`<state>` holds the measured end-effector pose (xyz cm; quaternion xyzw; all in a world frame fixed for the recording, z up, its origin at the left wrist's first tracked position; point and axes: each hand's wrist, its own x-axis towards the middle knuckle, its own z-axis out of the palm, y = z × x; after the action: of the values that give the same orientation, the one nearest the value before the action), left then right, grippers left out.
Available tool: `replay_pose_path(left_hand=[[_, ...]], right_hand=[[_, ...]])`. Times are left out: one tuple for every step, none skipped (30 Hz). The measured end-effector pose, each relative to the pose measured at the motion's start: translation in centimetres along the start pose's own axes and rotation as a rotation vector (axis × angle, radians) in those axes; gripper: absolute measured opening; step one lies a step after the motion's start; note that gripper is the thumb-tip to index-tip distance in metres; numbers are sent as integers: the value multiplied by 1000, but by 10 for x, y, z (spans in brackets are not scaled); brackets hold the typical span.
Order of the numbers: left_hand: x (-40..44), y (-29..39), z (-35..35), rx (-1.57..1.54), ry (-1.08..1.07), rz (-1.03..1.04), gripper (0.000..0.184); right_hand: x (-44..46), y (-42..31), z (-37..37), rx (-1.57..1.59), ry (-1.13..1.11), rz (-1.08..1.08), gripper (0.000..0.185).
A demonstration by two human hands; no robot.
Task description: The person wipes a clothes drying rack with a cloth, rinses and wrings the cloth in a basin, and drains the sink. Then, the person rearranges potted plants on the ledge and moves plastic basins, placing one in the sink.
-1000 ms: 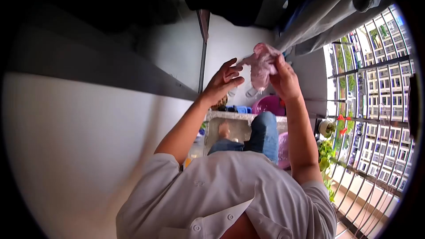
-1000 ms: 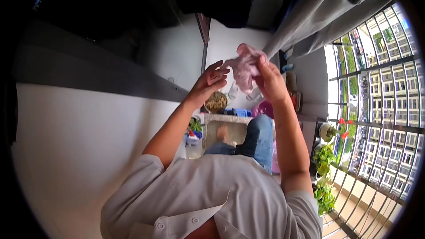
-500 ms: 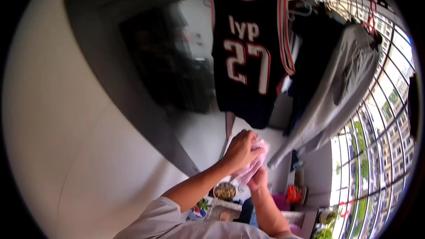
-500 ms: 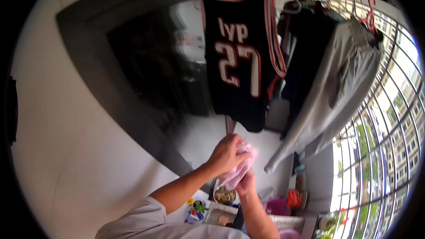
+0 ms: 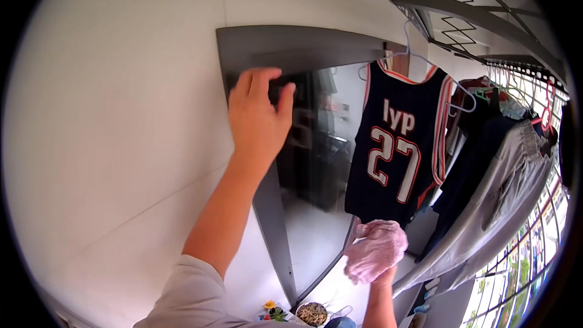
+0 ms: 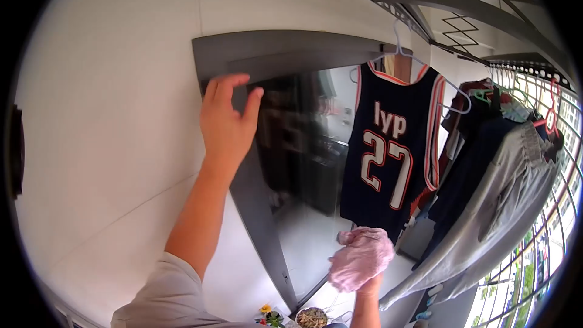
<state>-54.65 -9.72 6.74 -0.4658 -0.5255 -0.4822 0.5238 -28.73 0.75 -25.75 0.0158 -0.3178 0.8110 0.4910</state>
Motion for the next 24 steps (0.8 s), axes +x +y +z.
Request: replay_pose_path(left_hand=[[13,-6,1,98,20,77,35],[25,-13,0,197,43,152,38],[35,-19,0,294,63,224,40],[45,-22,-2,353,60,228,41],[54,-22,-3,403,51,234,43],[62,-20,-2,441,41,242,44],[69,-21,-2,479,48,285,48],[75,-21,-2,500,37,317,51],[82,-22,0,516,30,351,54],[85,-23,0,538,6,373,59],[86,-23,-1,616,-56,354,71],[84,-23,0,628,-77,336,77],[80,-25,0,646,-101,316,84],[75,-27,2,667,-130,294,91],[70,-27,3,673,-147,283,94],[65,-28,3,682,-164,270,98],[64,-28,2,696,-174,259,101],[65,-28,2,701,-177,264,100],[65,-29,3,707,-178,261,98],[63,-30,3,716,-187,258,97],[63,-31,4,717,-185,253,94],[64,-33,5,717,-186,250,92],[64,-35,5,719,-186,246,90],[65,-35,5,711,-179,246,89]], right_hand=[[7,-14,-5,-341,40,-102,63],[14,-27,-11,-747,123,-188,53],[21,-42,-8,-1093,238,-251,42],[32,-58,5,-1180,149,-337,36],[42,-81,33,-1264,70,-422,29],[51,-108,61,-1350,2,-512,23],[55,-129,108,-1608,100,-957,22],[61,-151,127,-1686,188,-1140,19],[72,-171,141,-1665,259,-1224,17],[85,-192,151,-1628,350,-1287,15],[99,-212,161,-1598,439,-1346,13],[113,-229,170,-1589,524,-1399,12],[127,-245,179,-1619,598,-1426,11],[142,-261,192,-1676,663,-1420,10],[145,-276,213,-1855,622,-1310,15],[186,-299,165,-1435,265,-1234,24],[219,-314,152,-882,46,-1092,32],[251,-328,139,-288,-113,-977,40],[276,-344,152,-354,-286,-960,36],[299,-357,161,-418,-455,-933,34],[326,-370,167,-298,-523,-882,36],[350,-384,174,-177,-586,-828,38],[369,-398,189,-256,-760,-774,39],[387,-413,205,-341,-930,-715,39]])
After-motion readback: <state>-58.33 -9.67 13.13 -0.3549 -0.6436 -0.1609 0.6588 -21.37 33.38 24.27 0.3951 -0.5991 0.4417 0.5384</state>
